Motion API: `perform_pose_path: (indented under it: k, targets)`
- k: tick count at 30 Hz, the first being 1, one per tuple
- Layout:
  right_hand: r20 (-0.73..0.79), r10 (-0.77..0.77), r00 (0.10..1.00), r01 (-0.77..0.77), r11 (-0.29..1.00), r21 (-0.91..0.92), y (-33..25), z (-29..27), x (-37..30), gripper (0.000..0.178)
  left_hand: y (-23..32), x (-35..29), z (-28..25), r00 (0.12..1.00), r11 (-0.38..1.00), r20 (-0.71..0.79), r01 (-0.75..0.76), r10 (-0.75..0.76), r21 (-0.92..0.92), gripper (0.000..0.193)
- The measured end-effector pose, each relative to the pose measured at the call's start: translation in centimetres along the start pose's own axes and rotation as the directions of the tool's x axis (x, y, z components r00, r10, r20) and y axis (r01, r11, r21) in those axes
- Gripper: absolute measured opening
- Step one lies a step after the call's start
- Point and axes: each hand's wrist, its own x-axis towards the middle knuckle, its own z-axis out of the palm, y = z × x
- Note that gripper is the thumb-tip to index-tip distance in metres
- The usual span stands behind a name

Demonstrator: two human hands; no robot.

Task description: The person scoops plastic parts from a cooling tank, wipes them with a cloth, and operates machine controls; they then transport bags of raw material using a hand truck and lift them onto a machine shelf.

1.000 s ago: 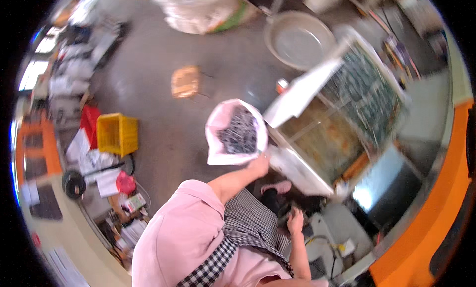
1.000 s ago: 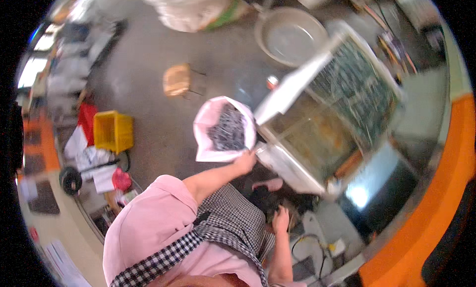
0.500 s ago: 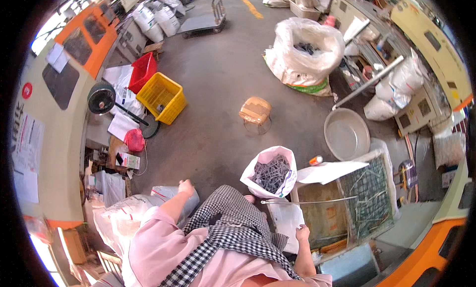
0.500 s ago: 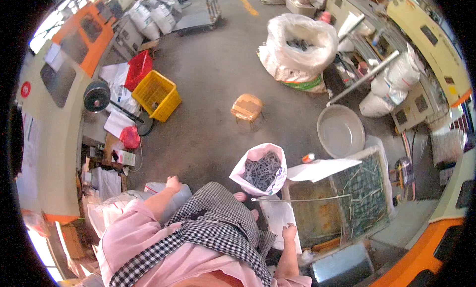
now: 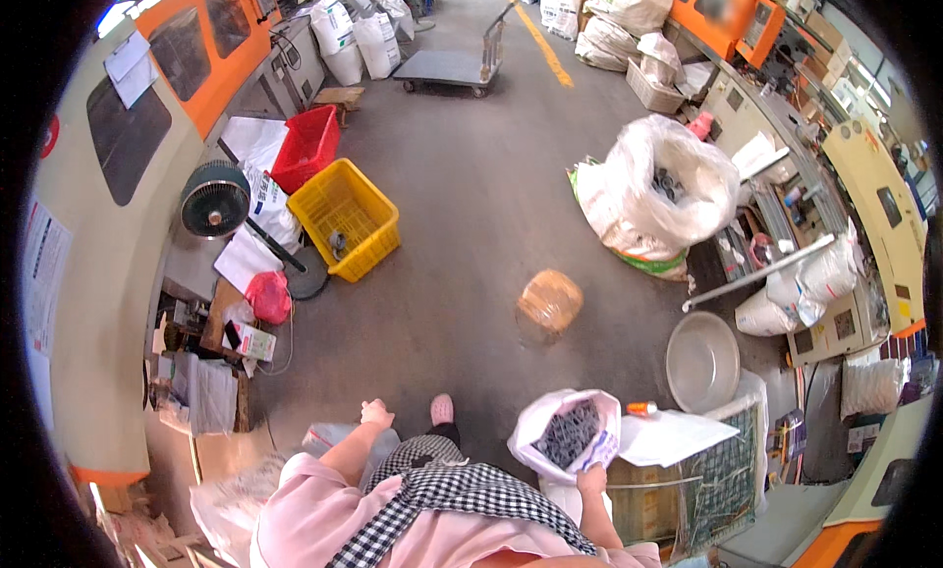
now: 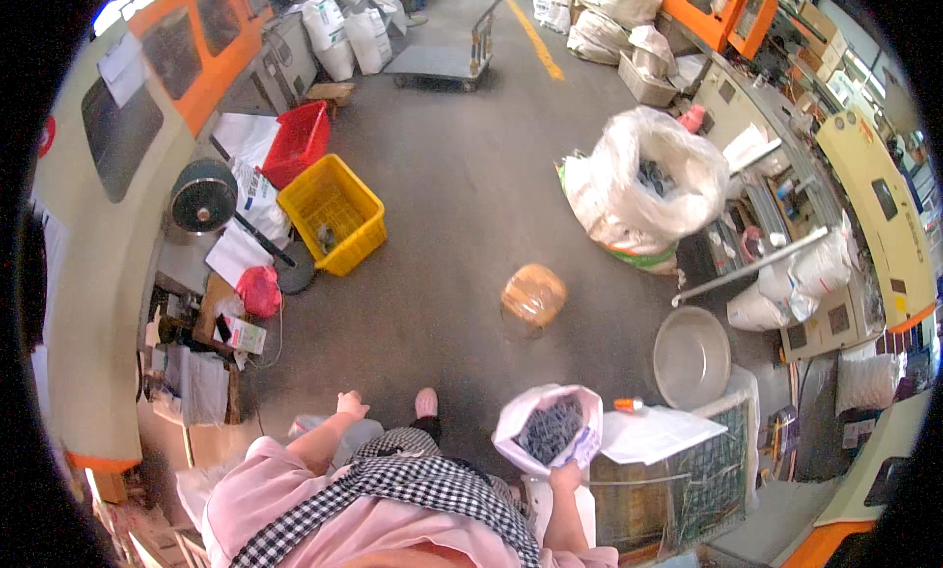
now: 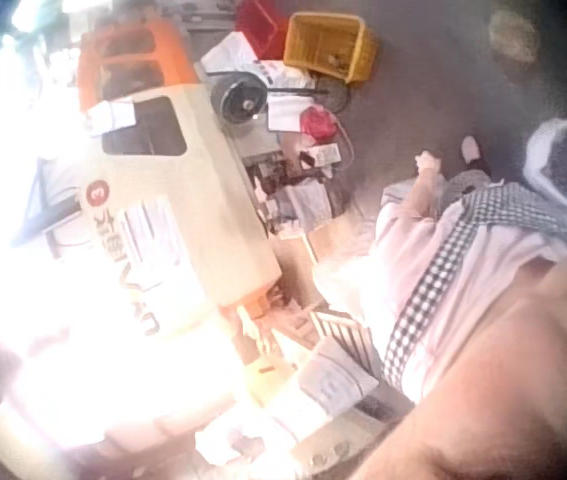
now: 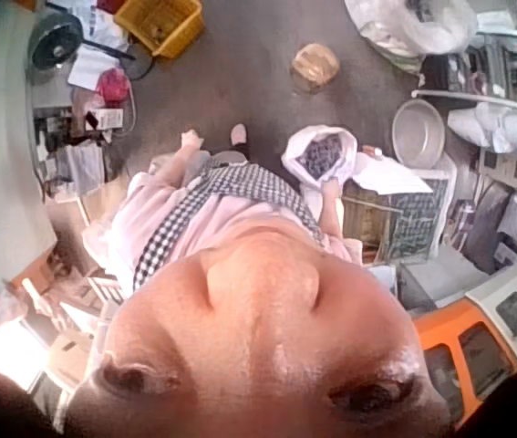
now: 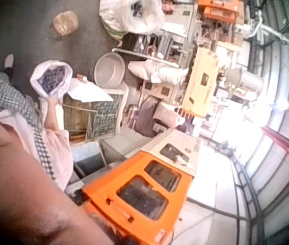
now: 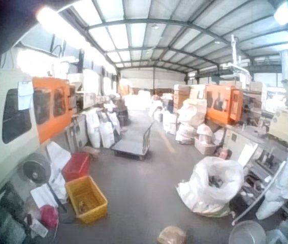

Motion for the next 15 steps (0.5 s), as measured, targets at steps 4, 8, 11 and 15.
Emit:
perform_pose_path:
  k: [4, 8, 11, 15]
  targets:
    - [0.062, 0.001, 0.998, 0.01, 0.984, -0.178, -11.2, -2.6, 2.8, 0.047, 5.3, 3.1, -12.3, 0.991, 0.997, -0.124, -0.035, 0.044, 0.074, 0.038]
    - [0.046, -0.045, 0.998, 0.049, 0.995, -0.082, -20.7, -4.1, 7.0, 0.055, 9.9, 8.8, -22.6, 0.977, 0.998, -0.207, -0.049, 0.041, -0.034, 0.035]
    - [0.162, 0.02, 0.987, 0.006, 0.987, -0.159, -25.4, -3.8, 12.0, 0.061, 15.1, 15.2, -27.7, 0.979, 0.98, -0.155, -0.153, 0.132, -0.129, 0.034]
    - [0.185, 0.105, 0.977, -0.1, 0.994, -0.033, -30.9, -2.2, 19.7, 0.063, 22.5, 25.3, -32.8, 0.954, 0.937, -0.061, -0.3, 0.294, -0.18, 0.033]
